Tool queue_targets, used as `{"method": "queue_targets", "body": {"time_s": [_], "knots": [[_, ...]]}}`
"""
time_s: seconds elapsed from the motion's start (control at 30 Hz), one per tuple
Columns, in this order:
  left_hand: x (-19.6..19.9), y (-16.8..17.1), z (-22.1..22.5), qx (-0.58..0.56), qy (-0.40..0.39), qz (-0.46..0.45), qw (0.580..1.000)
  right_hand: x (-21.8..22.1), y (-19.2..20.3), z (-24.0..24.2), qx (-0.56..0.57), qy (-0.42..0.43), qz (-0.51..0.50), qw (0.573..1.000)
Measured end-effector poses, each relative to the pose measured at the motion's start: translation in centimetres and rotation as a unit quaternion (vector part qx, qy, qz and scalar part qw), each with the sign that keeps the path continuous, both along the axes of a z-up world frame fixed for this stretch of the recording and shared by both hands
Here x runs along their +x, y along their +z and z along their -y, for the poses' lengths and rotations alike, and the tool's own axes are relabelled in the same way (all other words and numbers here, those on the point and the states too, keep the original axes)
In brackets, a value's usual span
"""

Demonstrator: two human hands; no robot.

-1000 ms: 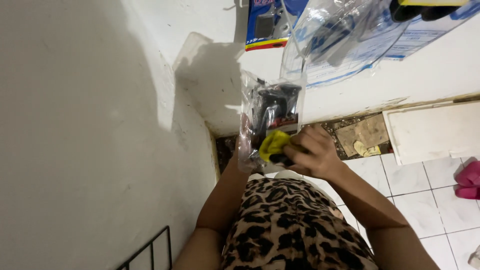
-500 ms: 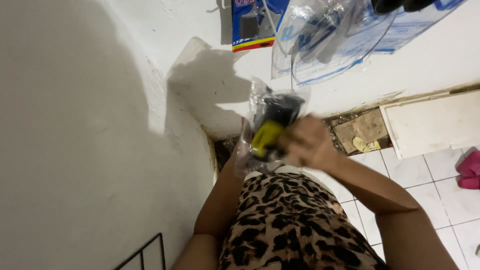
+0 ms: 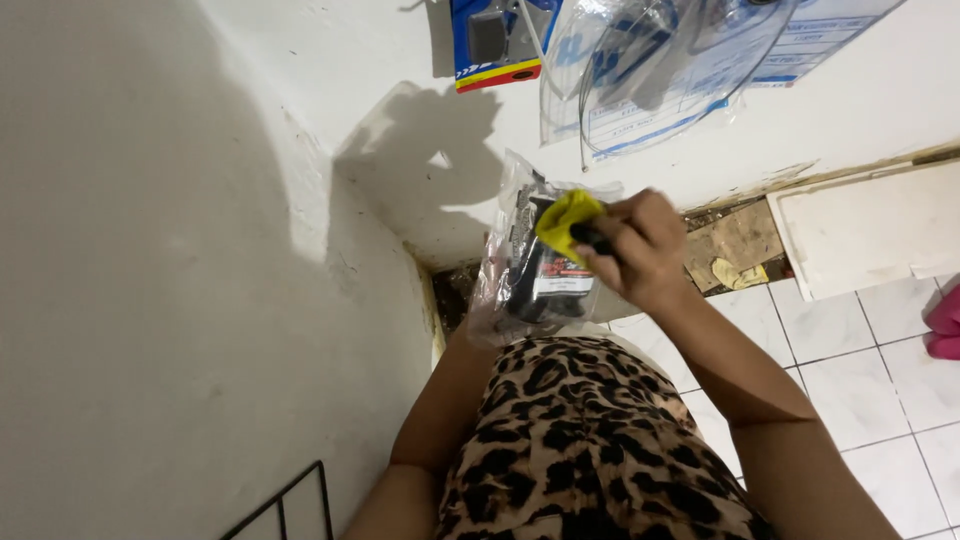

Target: The person wipes down a pair of black motorcycle handle grips that are inside a plastic bag using a yellow cloth.

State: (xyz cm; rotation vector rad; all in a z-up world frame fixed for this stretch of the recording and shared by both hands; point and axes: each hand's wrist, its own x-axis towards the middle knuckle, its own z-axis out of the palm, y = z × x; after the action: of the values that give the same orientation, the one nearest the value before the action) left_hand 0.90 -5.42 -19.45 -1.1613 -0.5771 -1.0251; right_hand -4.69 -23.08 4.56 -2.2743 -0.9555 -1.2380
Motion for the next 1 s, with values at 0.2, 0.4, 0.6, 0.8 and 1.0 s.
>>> {"method": "queue_targets", "body": {"time_s": [0.2, 0.4, 0.6, 0.8, 1.0], "knots": [[-1.3, 22.5, -6.6, 0.381, 0.066, 0.13, 0.913, -2.1, -0.4, -2.4, -0.001, 0.053, -0.027, 0.998], [1.9, 2.9, -2.1, 0.486, 0.264, 0.152, 0.819, -2.2, 1.4, 0.4, 0.005, -0.023, -0.021, 1.0], [-1.4, 2.8, -3.8, 0.072, 0.07, 0.065, 0.993, -4.2, 2.2, -3.3, 0.059, 0.063, -0.088, 0.992], [-2.8, 14.0, 1.4, 0.498, 0.519, 0.073, 0.691, -4.0, 2.0, 0.8, 0.1, -0.033, -0.073, 0.992], [-8.8, 11.2, 10.3, -0.281, 0.087, -0.249, 0.923, -5.8, 1.8, -3.5, 0.061, 0.048, -0.106, 0.991]]}}
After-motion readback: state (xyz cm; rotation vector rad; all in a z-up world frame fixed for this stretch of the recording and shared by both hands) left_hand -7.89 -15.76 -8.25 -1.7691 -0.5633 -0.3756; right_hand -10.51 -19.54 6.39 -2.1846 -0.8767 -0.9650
